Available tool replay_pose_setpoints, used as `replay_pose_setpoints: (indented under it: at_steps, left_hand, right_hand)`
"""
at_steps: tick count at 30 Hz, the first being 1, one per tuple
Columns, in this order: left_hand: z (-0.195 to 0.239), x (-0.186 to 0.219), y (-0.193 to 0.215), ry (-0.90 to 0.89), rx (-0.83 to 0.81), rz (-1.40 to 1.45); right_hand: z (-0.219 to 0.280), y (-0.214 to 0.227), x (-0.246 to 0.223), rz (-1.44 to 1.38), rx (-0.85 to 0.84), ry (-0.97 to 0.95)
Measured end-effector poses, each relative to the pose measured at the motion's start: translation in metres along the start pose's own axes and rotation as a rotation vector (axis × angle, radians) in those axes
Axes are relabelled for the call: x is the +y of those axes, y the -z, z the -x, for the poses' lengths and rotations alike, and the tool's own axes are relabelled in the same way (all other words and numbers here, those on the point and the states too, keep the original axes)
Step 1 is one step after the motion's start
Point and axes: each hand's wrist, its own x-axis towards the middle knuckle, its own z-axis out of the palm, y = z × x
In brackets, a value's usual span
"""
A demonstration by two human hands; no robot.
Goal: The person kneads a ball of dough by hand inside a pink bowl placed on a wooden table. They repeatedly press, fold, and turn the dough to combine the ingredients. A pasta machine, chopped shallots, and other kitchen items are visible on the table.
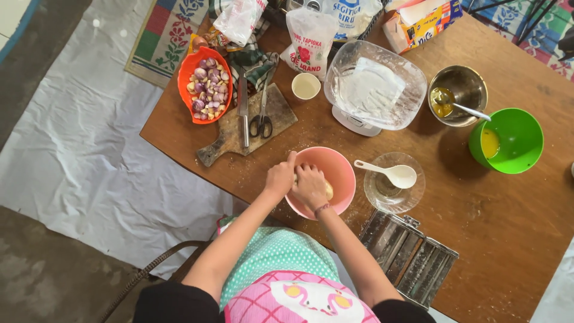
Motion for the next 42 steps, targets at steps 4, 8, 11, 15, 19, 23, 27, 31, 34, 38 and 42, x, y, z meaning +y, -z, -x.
replay_pose_setpoints:
  at_steps: [4,8,11,15,19,23,27,31,34,38,42]
  left_hand:
    - [-0.002,-0.002,-0.003,-0.003,-0.001,-0.005]
    - [-0.003,0.000,-0.004,0.008,0.002,-0.005]
    - [0.000,-0.002,-0.004,0.008,0.012,-0.012]
    - [0.000,-0.001,-0.003,0.016,0.022,-0.031]
    - [0.000,-0.003,-0.008,0.014,0.028,-0.038]
    - [-0.004,-0.007,-0.015,0.021,0.024,-0.038]
    - [-0.001,-0.003,-0.009,0.023,0.031,-0.027]
    - [-0.002,-0.002,-0.003,0.010,0.023,-0.014]
    - [0.002,-0.003,-0.002,0.007,-0.005,-0.017]
    - [0.003,0.005,0.010,0.026,-0.018,0.010]
    - [-0.002,-0.004,-0.005,0.040,-0.015,-0.012]
  right_hand:
    - [-0.025,-0.001,0.009,0.021,0.066,0.000]
    - [-0.039,0.015,0.015,-0.048,-0.030,-0.061]
    - [-0.032,0.050,0.001,-0.235,-0.005,-0.268]
    - [-0.027,0.038,0.021,-0.581,0.412,-0.515]
    - [0.003,0.060,0.042,-0.689,0.476,-0.352]
    - [0.042,0.095,0.040,-0.203,0.171,-0.110]
    - [0.063,0.064,0.038,-0.121,0.194,-0.069]
    - [0.042,0.061,0.017,-0.199,0.046,-0.196]
    - [0.023,0.058,-0.009,-0.202,0.013,-0.185]
    - [-0.003,0.023,-0.015,0.019,0.203,0.077]
    - [-0.022,0.005,-0.006,-0.023,0.201,0.135]
